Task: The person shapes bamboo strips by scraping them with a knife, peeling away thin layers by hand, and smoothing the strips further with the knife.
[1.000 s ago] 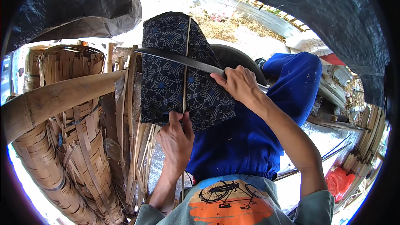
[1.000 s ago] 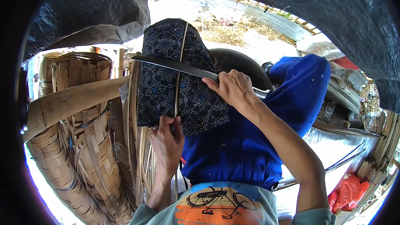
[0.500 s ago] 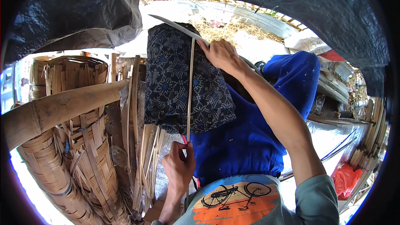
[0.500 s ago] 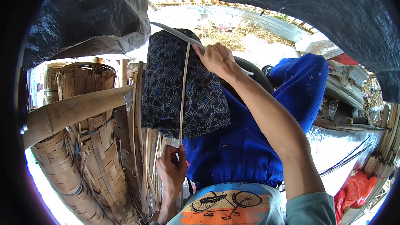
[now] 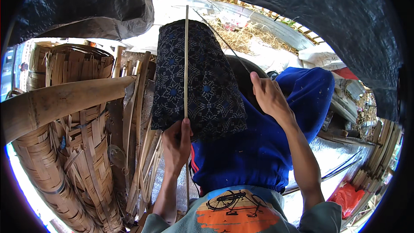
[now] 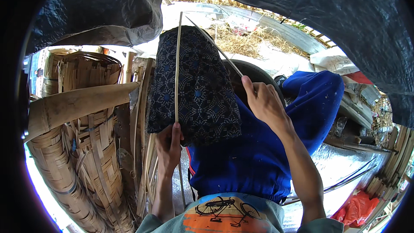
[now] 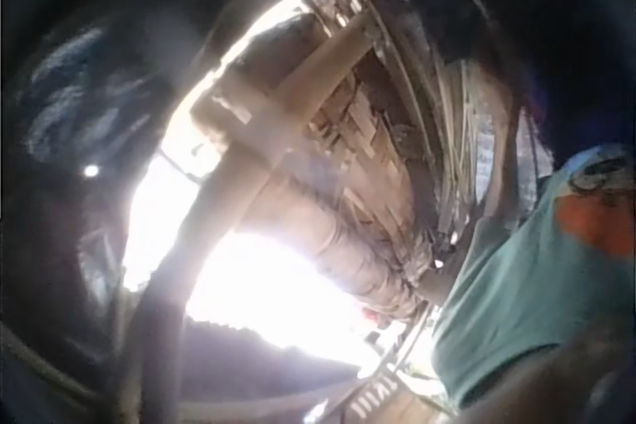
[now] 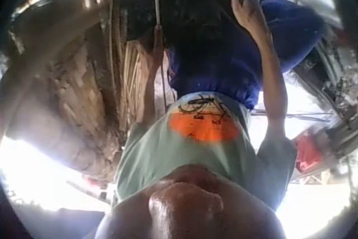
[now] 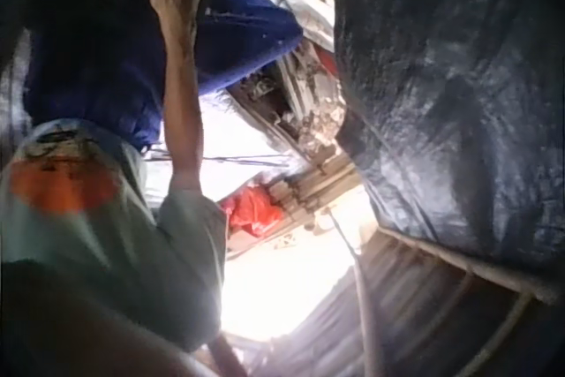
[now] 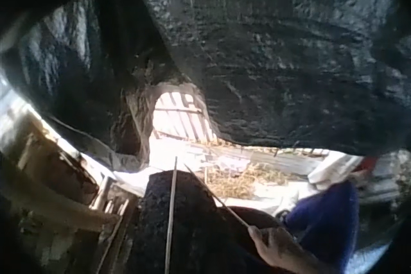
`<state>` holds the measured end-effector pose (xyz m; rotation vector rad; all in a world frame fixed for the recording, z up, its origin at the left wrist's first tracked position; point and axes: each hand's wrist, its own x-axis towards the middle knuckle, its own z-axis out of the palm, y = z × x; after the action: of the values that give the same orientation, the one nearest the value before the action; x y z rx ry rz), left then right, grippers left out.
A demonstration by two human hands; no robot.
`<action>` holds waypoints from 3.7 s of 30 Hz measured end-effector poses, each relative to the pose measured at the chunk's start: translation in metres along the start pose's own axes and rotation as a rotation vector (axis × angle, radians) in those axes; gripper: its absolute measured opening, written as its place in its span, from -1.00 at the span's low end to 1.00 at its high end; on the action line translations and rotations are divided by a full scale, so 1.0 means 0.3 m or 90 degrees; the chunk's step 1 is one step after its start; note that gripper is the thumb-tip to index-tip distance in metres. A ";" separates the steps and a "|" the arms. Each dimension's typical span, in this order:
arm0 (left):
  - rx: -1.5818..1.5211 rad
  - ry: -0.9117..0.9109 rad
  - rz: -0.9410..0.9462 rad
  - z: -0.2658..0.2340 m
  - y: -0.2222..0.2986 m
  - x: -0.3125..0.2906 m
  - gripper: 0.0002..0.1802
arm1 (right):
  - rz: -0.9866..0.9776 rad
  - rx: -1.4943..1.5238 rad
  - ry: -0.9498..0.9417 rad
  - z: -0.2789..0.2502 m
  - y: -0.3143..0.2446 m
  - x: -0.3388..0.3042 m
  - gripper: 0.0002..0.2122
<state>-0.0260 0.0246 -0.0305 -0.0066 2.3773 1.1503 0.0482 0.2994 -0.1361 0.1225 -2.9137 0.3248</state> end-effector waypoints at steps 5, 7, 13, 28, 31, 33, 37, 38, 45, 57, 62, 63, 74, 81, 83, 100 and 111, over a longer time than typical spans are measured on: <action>-0.008 0.001 0.003 0.005 -0.021 0.020 -0.47 | 0.069 -0.001 -0.026 -0.101 -0.027 -0.018 -0.63; -0.020 -0.001 0.016 0.018 -0.024 0.030 -0.46 | 0.342 0.253 -0.183 -0.171 -0.056 0.033 -0.67; -0.138 -0.052 -0.100 0.013 -0.035 0.049 -0.45 | 0.259 0.307 -0.223 -0.167 -0.179 0.133 -0.66; -0.421 -0.020 -0.229 0.037 -0.047 -0.084 -0.55 | 0.186 0.173 -0.153 0.011 -0.118 0.295 -0.46; -0.508 -0.076 -0.231 0.033 -0.037 -0.096 -0.55 | 0.056 0.056 0.049 0.135 0.009 0.326 -0.46; -0.513 -0.091 -0.225 0.007 -0.061 -0.140 -0.55 | 0.142 0.097 -0.072 0.127 0.026 0.434 -0.63; -0.612 -0.149 -0.272 0.018 -0.046 -0.155 -0.54 | -0.010 -0.043 -0.125 0.136 0.120 0.379 -0.62; -0.635 -0.153 -0.292 0.020 -0.038 -0.145 -0.53 | -0.084 -0.078 -0.045 0.122 0.097 0.343 -0.56; -0.651 -0.187 -0.305 0.058 -0.026 0.012 -0.56 | 0.527 0.390 -0.295 -0.154 -0.032 0.215 -0.72; -0.655 -0.177 -0.330 0.073 0.004 0.038 -0.54 | 0.215 0.321 -0.241 -0.195 -0.129 0.055 -0.62; -0.679 -0.177 -0.332 0.078 -0.008 0.023 -0.55 | 0.146 0.196 -0.185 -0.158 -0.142 0.055 -0.62; -0.704 -0.178 -0.351 0.077 -0.008 0.018 -0.55 | 0.149 0.197 -0.184 -0.144 -0.140 0.063 -0.62; -0.528 -0.163 -0.261 0.031 0.010 -0.052 -0.57 | -0.125 0.031 0.034 0.072 -0.011 0.117 -0.64; -0.237 -0.065 -0.135 0.056 0.015 0.009 -0.60 | 0.102 0.309 0.008 -0.110 -0.118 0.157 -0.76; -0.184 -0.036 -0.103 0.065 0.024 0.011 -0.61 | 0.172 0.364 -0.112 -0.169 -0.122 0.129 -0.74; -0.164 0.037 -0.043 0.136 0.004 0.000 -0.68 | 0.159 0.164 -0.155 -0.097 -0.138 0.105 -0.59; -0.121 0.034 -0.040 0.110 0.008 0.004 -0.67 | -0.062 0.169 0.037 0.025 -0.083 0.100 -0.69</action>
<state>-0.0134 0.0507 -0.0463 -0.1756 2.2869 1.3562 0.0202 0.2718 -0.1315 0.2884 -2.7811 0.6849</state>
